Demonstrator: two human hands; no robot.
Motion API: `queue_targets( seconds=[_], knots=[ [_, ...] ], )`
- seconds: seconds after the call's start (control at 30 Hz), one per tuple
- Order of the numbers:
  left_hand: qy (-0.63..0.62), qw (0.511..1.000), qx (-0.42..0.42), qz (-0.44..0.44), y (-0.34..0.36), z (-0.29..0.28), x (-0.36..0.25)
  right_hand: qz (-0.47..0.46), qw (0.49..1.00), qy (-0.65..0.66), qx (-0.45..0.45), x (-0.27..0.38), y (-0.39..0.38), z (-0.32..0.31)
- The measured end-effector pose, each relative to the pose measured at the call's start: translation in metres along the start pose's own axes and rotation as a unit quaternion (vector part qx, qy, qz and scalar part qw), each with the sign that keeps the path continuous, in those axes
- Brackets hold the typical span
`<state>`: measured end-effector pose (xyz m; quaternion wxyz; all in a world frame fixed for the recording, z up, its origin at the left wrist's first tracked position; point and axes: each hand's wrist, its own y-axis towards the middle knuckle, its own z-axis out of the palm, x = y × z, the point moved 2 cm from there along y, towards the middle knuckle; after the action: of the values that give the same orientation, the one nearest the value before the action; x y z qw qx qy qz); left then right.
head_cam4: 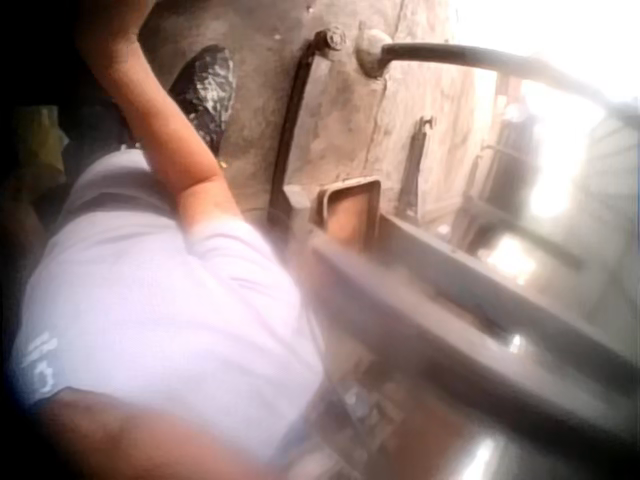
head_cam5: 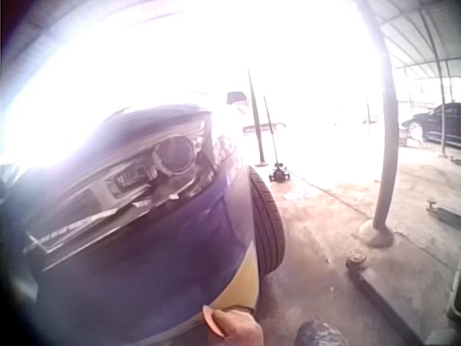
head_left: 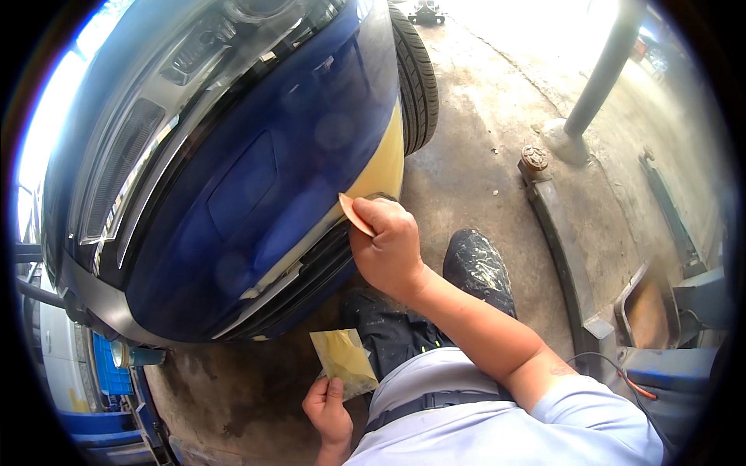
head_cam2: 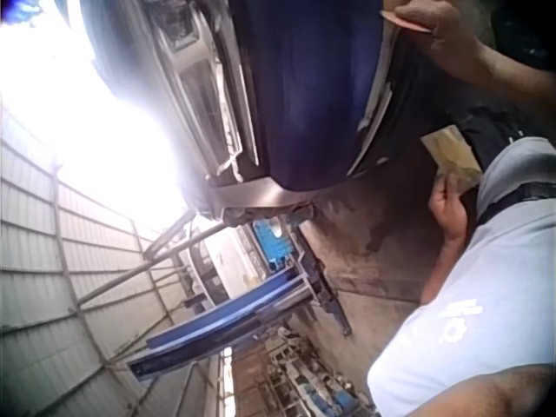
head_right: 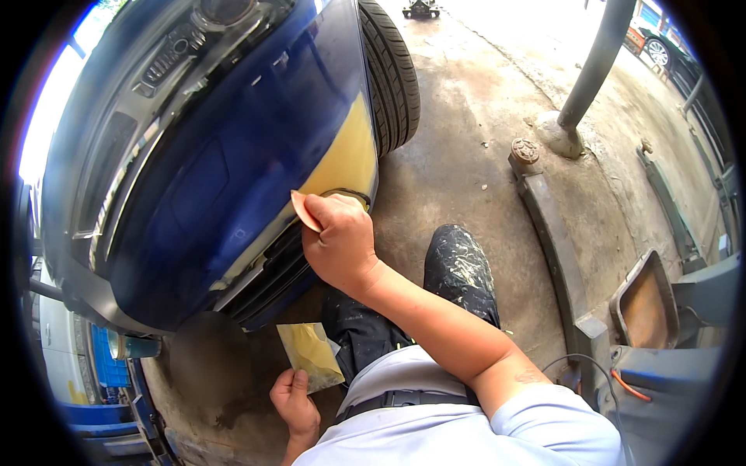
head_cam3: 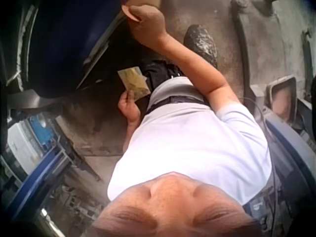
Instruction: The person applies a yellow body filler to the front bumper of a blue car using a putty knife and a small orange spreader. They smooth the filler over the damaged area, working along the lower edge and side of the bumper.
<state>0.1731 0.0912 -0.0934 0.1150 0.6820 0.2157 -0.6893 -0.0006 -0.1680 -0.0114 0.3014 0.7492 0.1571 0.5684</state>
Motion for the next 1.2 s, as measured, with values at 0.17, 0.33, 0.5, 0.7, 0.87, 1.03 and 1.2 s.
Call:
queue_targets(
  seconds=[0.17, 0.33, 0.5, 0.7, 0.87, 1.03, 1.2],
  knots=[
    [-0.016, 0.999, -0.007, 0.032, 0.003, 0.003, -0.013, -0.097, 0.995, 0.002, -0.007, 0.008, -0.001, -0.028],
    [0.047, 0.996, -0.021, 0.079, 0.010, -0.009, -0.028, 0.092, 0.983, 0.083, 0.136, 0.031, -0.041, -0.051],
    [0.057, 0.992, -0.018, 0.108, 0.017, -0.007, -0.056, -0.202, 0.932, 0.025, 0.299, 0.066, -0.085, -0.035],
    [0.139, 0.981, 0.000, 0.132, 0.019, -0.006, -0.069, -0.227, 0.920, -0.003, 0.320, 0.079, -0.099, -0.021],
    [0.141, 0.976, -0.022, 0.167, 0.007, -0.016, -0.059, -0.182, 0.901, 0.047, 0.391, 0.061, -0.118, -0.020],
    [-0.056, 0.981, -0.085, 0.167, 0.020, -0.023, -0.053, 0.057, 0.952, 0.192, 0.231, 0.014, -0.081, -0.037],
    [-0.078, 0.992, -0.018, 0.097, 0.019, -0.017, -0.044, 0.205, 0.905, 0.362, 0.088, -0.090, -0.006, -0.060]
  ],
)
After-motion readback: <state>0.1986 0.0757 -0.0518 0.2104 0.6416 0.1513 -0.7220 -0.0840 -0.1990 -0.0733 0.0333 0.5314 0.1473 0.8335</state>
